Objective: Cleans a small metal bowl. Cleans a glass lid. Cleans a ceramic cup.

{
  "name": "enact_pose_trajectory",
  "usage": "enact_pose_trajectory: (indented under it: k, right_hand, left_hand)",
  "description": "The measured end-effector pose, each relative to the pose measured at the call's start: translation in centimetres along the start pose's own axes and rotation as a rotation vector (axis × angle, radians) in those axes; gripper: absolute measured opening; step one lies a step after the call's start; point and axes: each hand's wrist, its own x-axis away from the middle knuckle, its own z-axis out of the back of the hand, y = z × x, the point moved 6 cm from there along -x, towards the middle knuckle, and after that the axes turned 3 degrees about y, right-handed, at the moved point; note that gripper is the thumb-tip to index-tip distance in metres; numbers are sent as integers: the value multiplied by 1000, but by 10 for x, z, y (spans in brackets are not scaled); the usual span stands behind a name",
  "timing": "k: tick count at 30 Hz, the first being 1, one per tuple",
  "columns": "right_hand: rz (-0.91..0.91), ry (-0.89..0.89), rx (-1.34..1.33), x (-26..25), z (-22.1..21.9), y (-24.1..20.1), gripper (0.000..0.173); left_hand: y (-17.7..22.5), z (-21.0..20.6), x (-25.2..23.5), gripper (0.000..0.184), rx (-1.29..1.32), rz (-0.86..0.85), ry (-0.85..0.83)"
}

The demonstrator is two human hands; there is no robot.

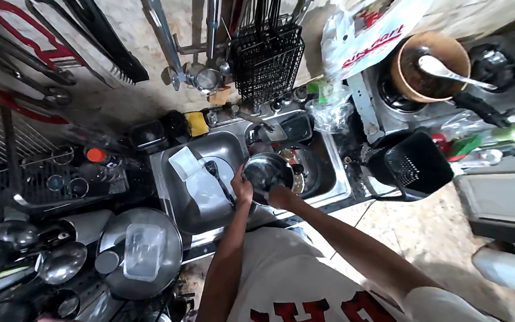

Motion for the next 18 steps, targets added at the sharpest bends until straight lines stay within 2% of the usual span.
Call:
enact_pose_trajectory:
  k: [2,5,7,10,13,15,18]
  right_hand:
    - [230,-45,-38,7,-9,-13,41]
    - [434,65,-167,-17,1,-22,43]
    - [372,168,-77,-39,15,-20,45]
    - [126,275,-17,-50,31,-3,37]
    - [-80,245,85,-34,30,10,28]
    - [-83,173,130,-14,23,6,26]
    - [107,103,35,-16,12,-5,30]
  left_hand:
    - [-1,-3,3,46,-34,6,-29]
    - [-3,-4,0,47,-20,3,-36]
    - [-5,-2,-2,46,19,-9,-19]
    - [-10,1,-7,44,22,-15,7]
    - [-1,4,-9,43,5,-41,30]
    - [1,1,-8,42,15,-53,36]
    - [0,1,-8,43,-4,-46,20]
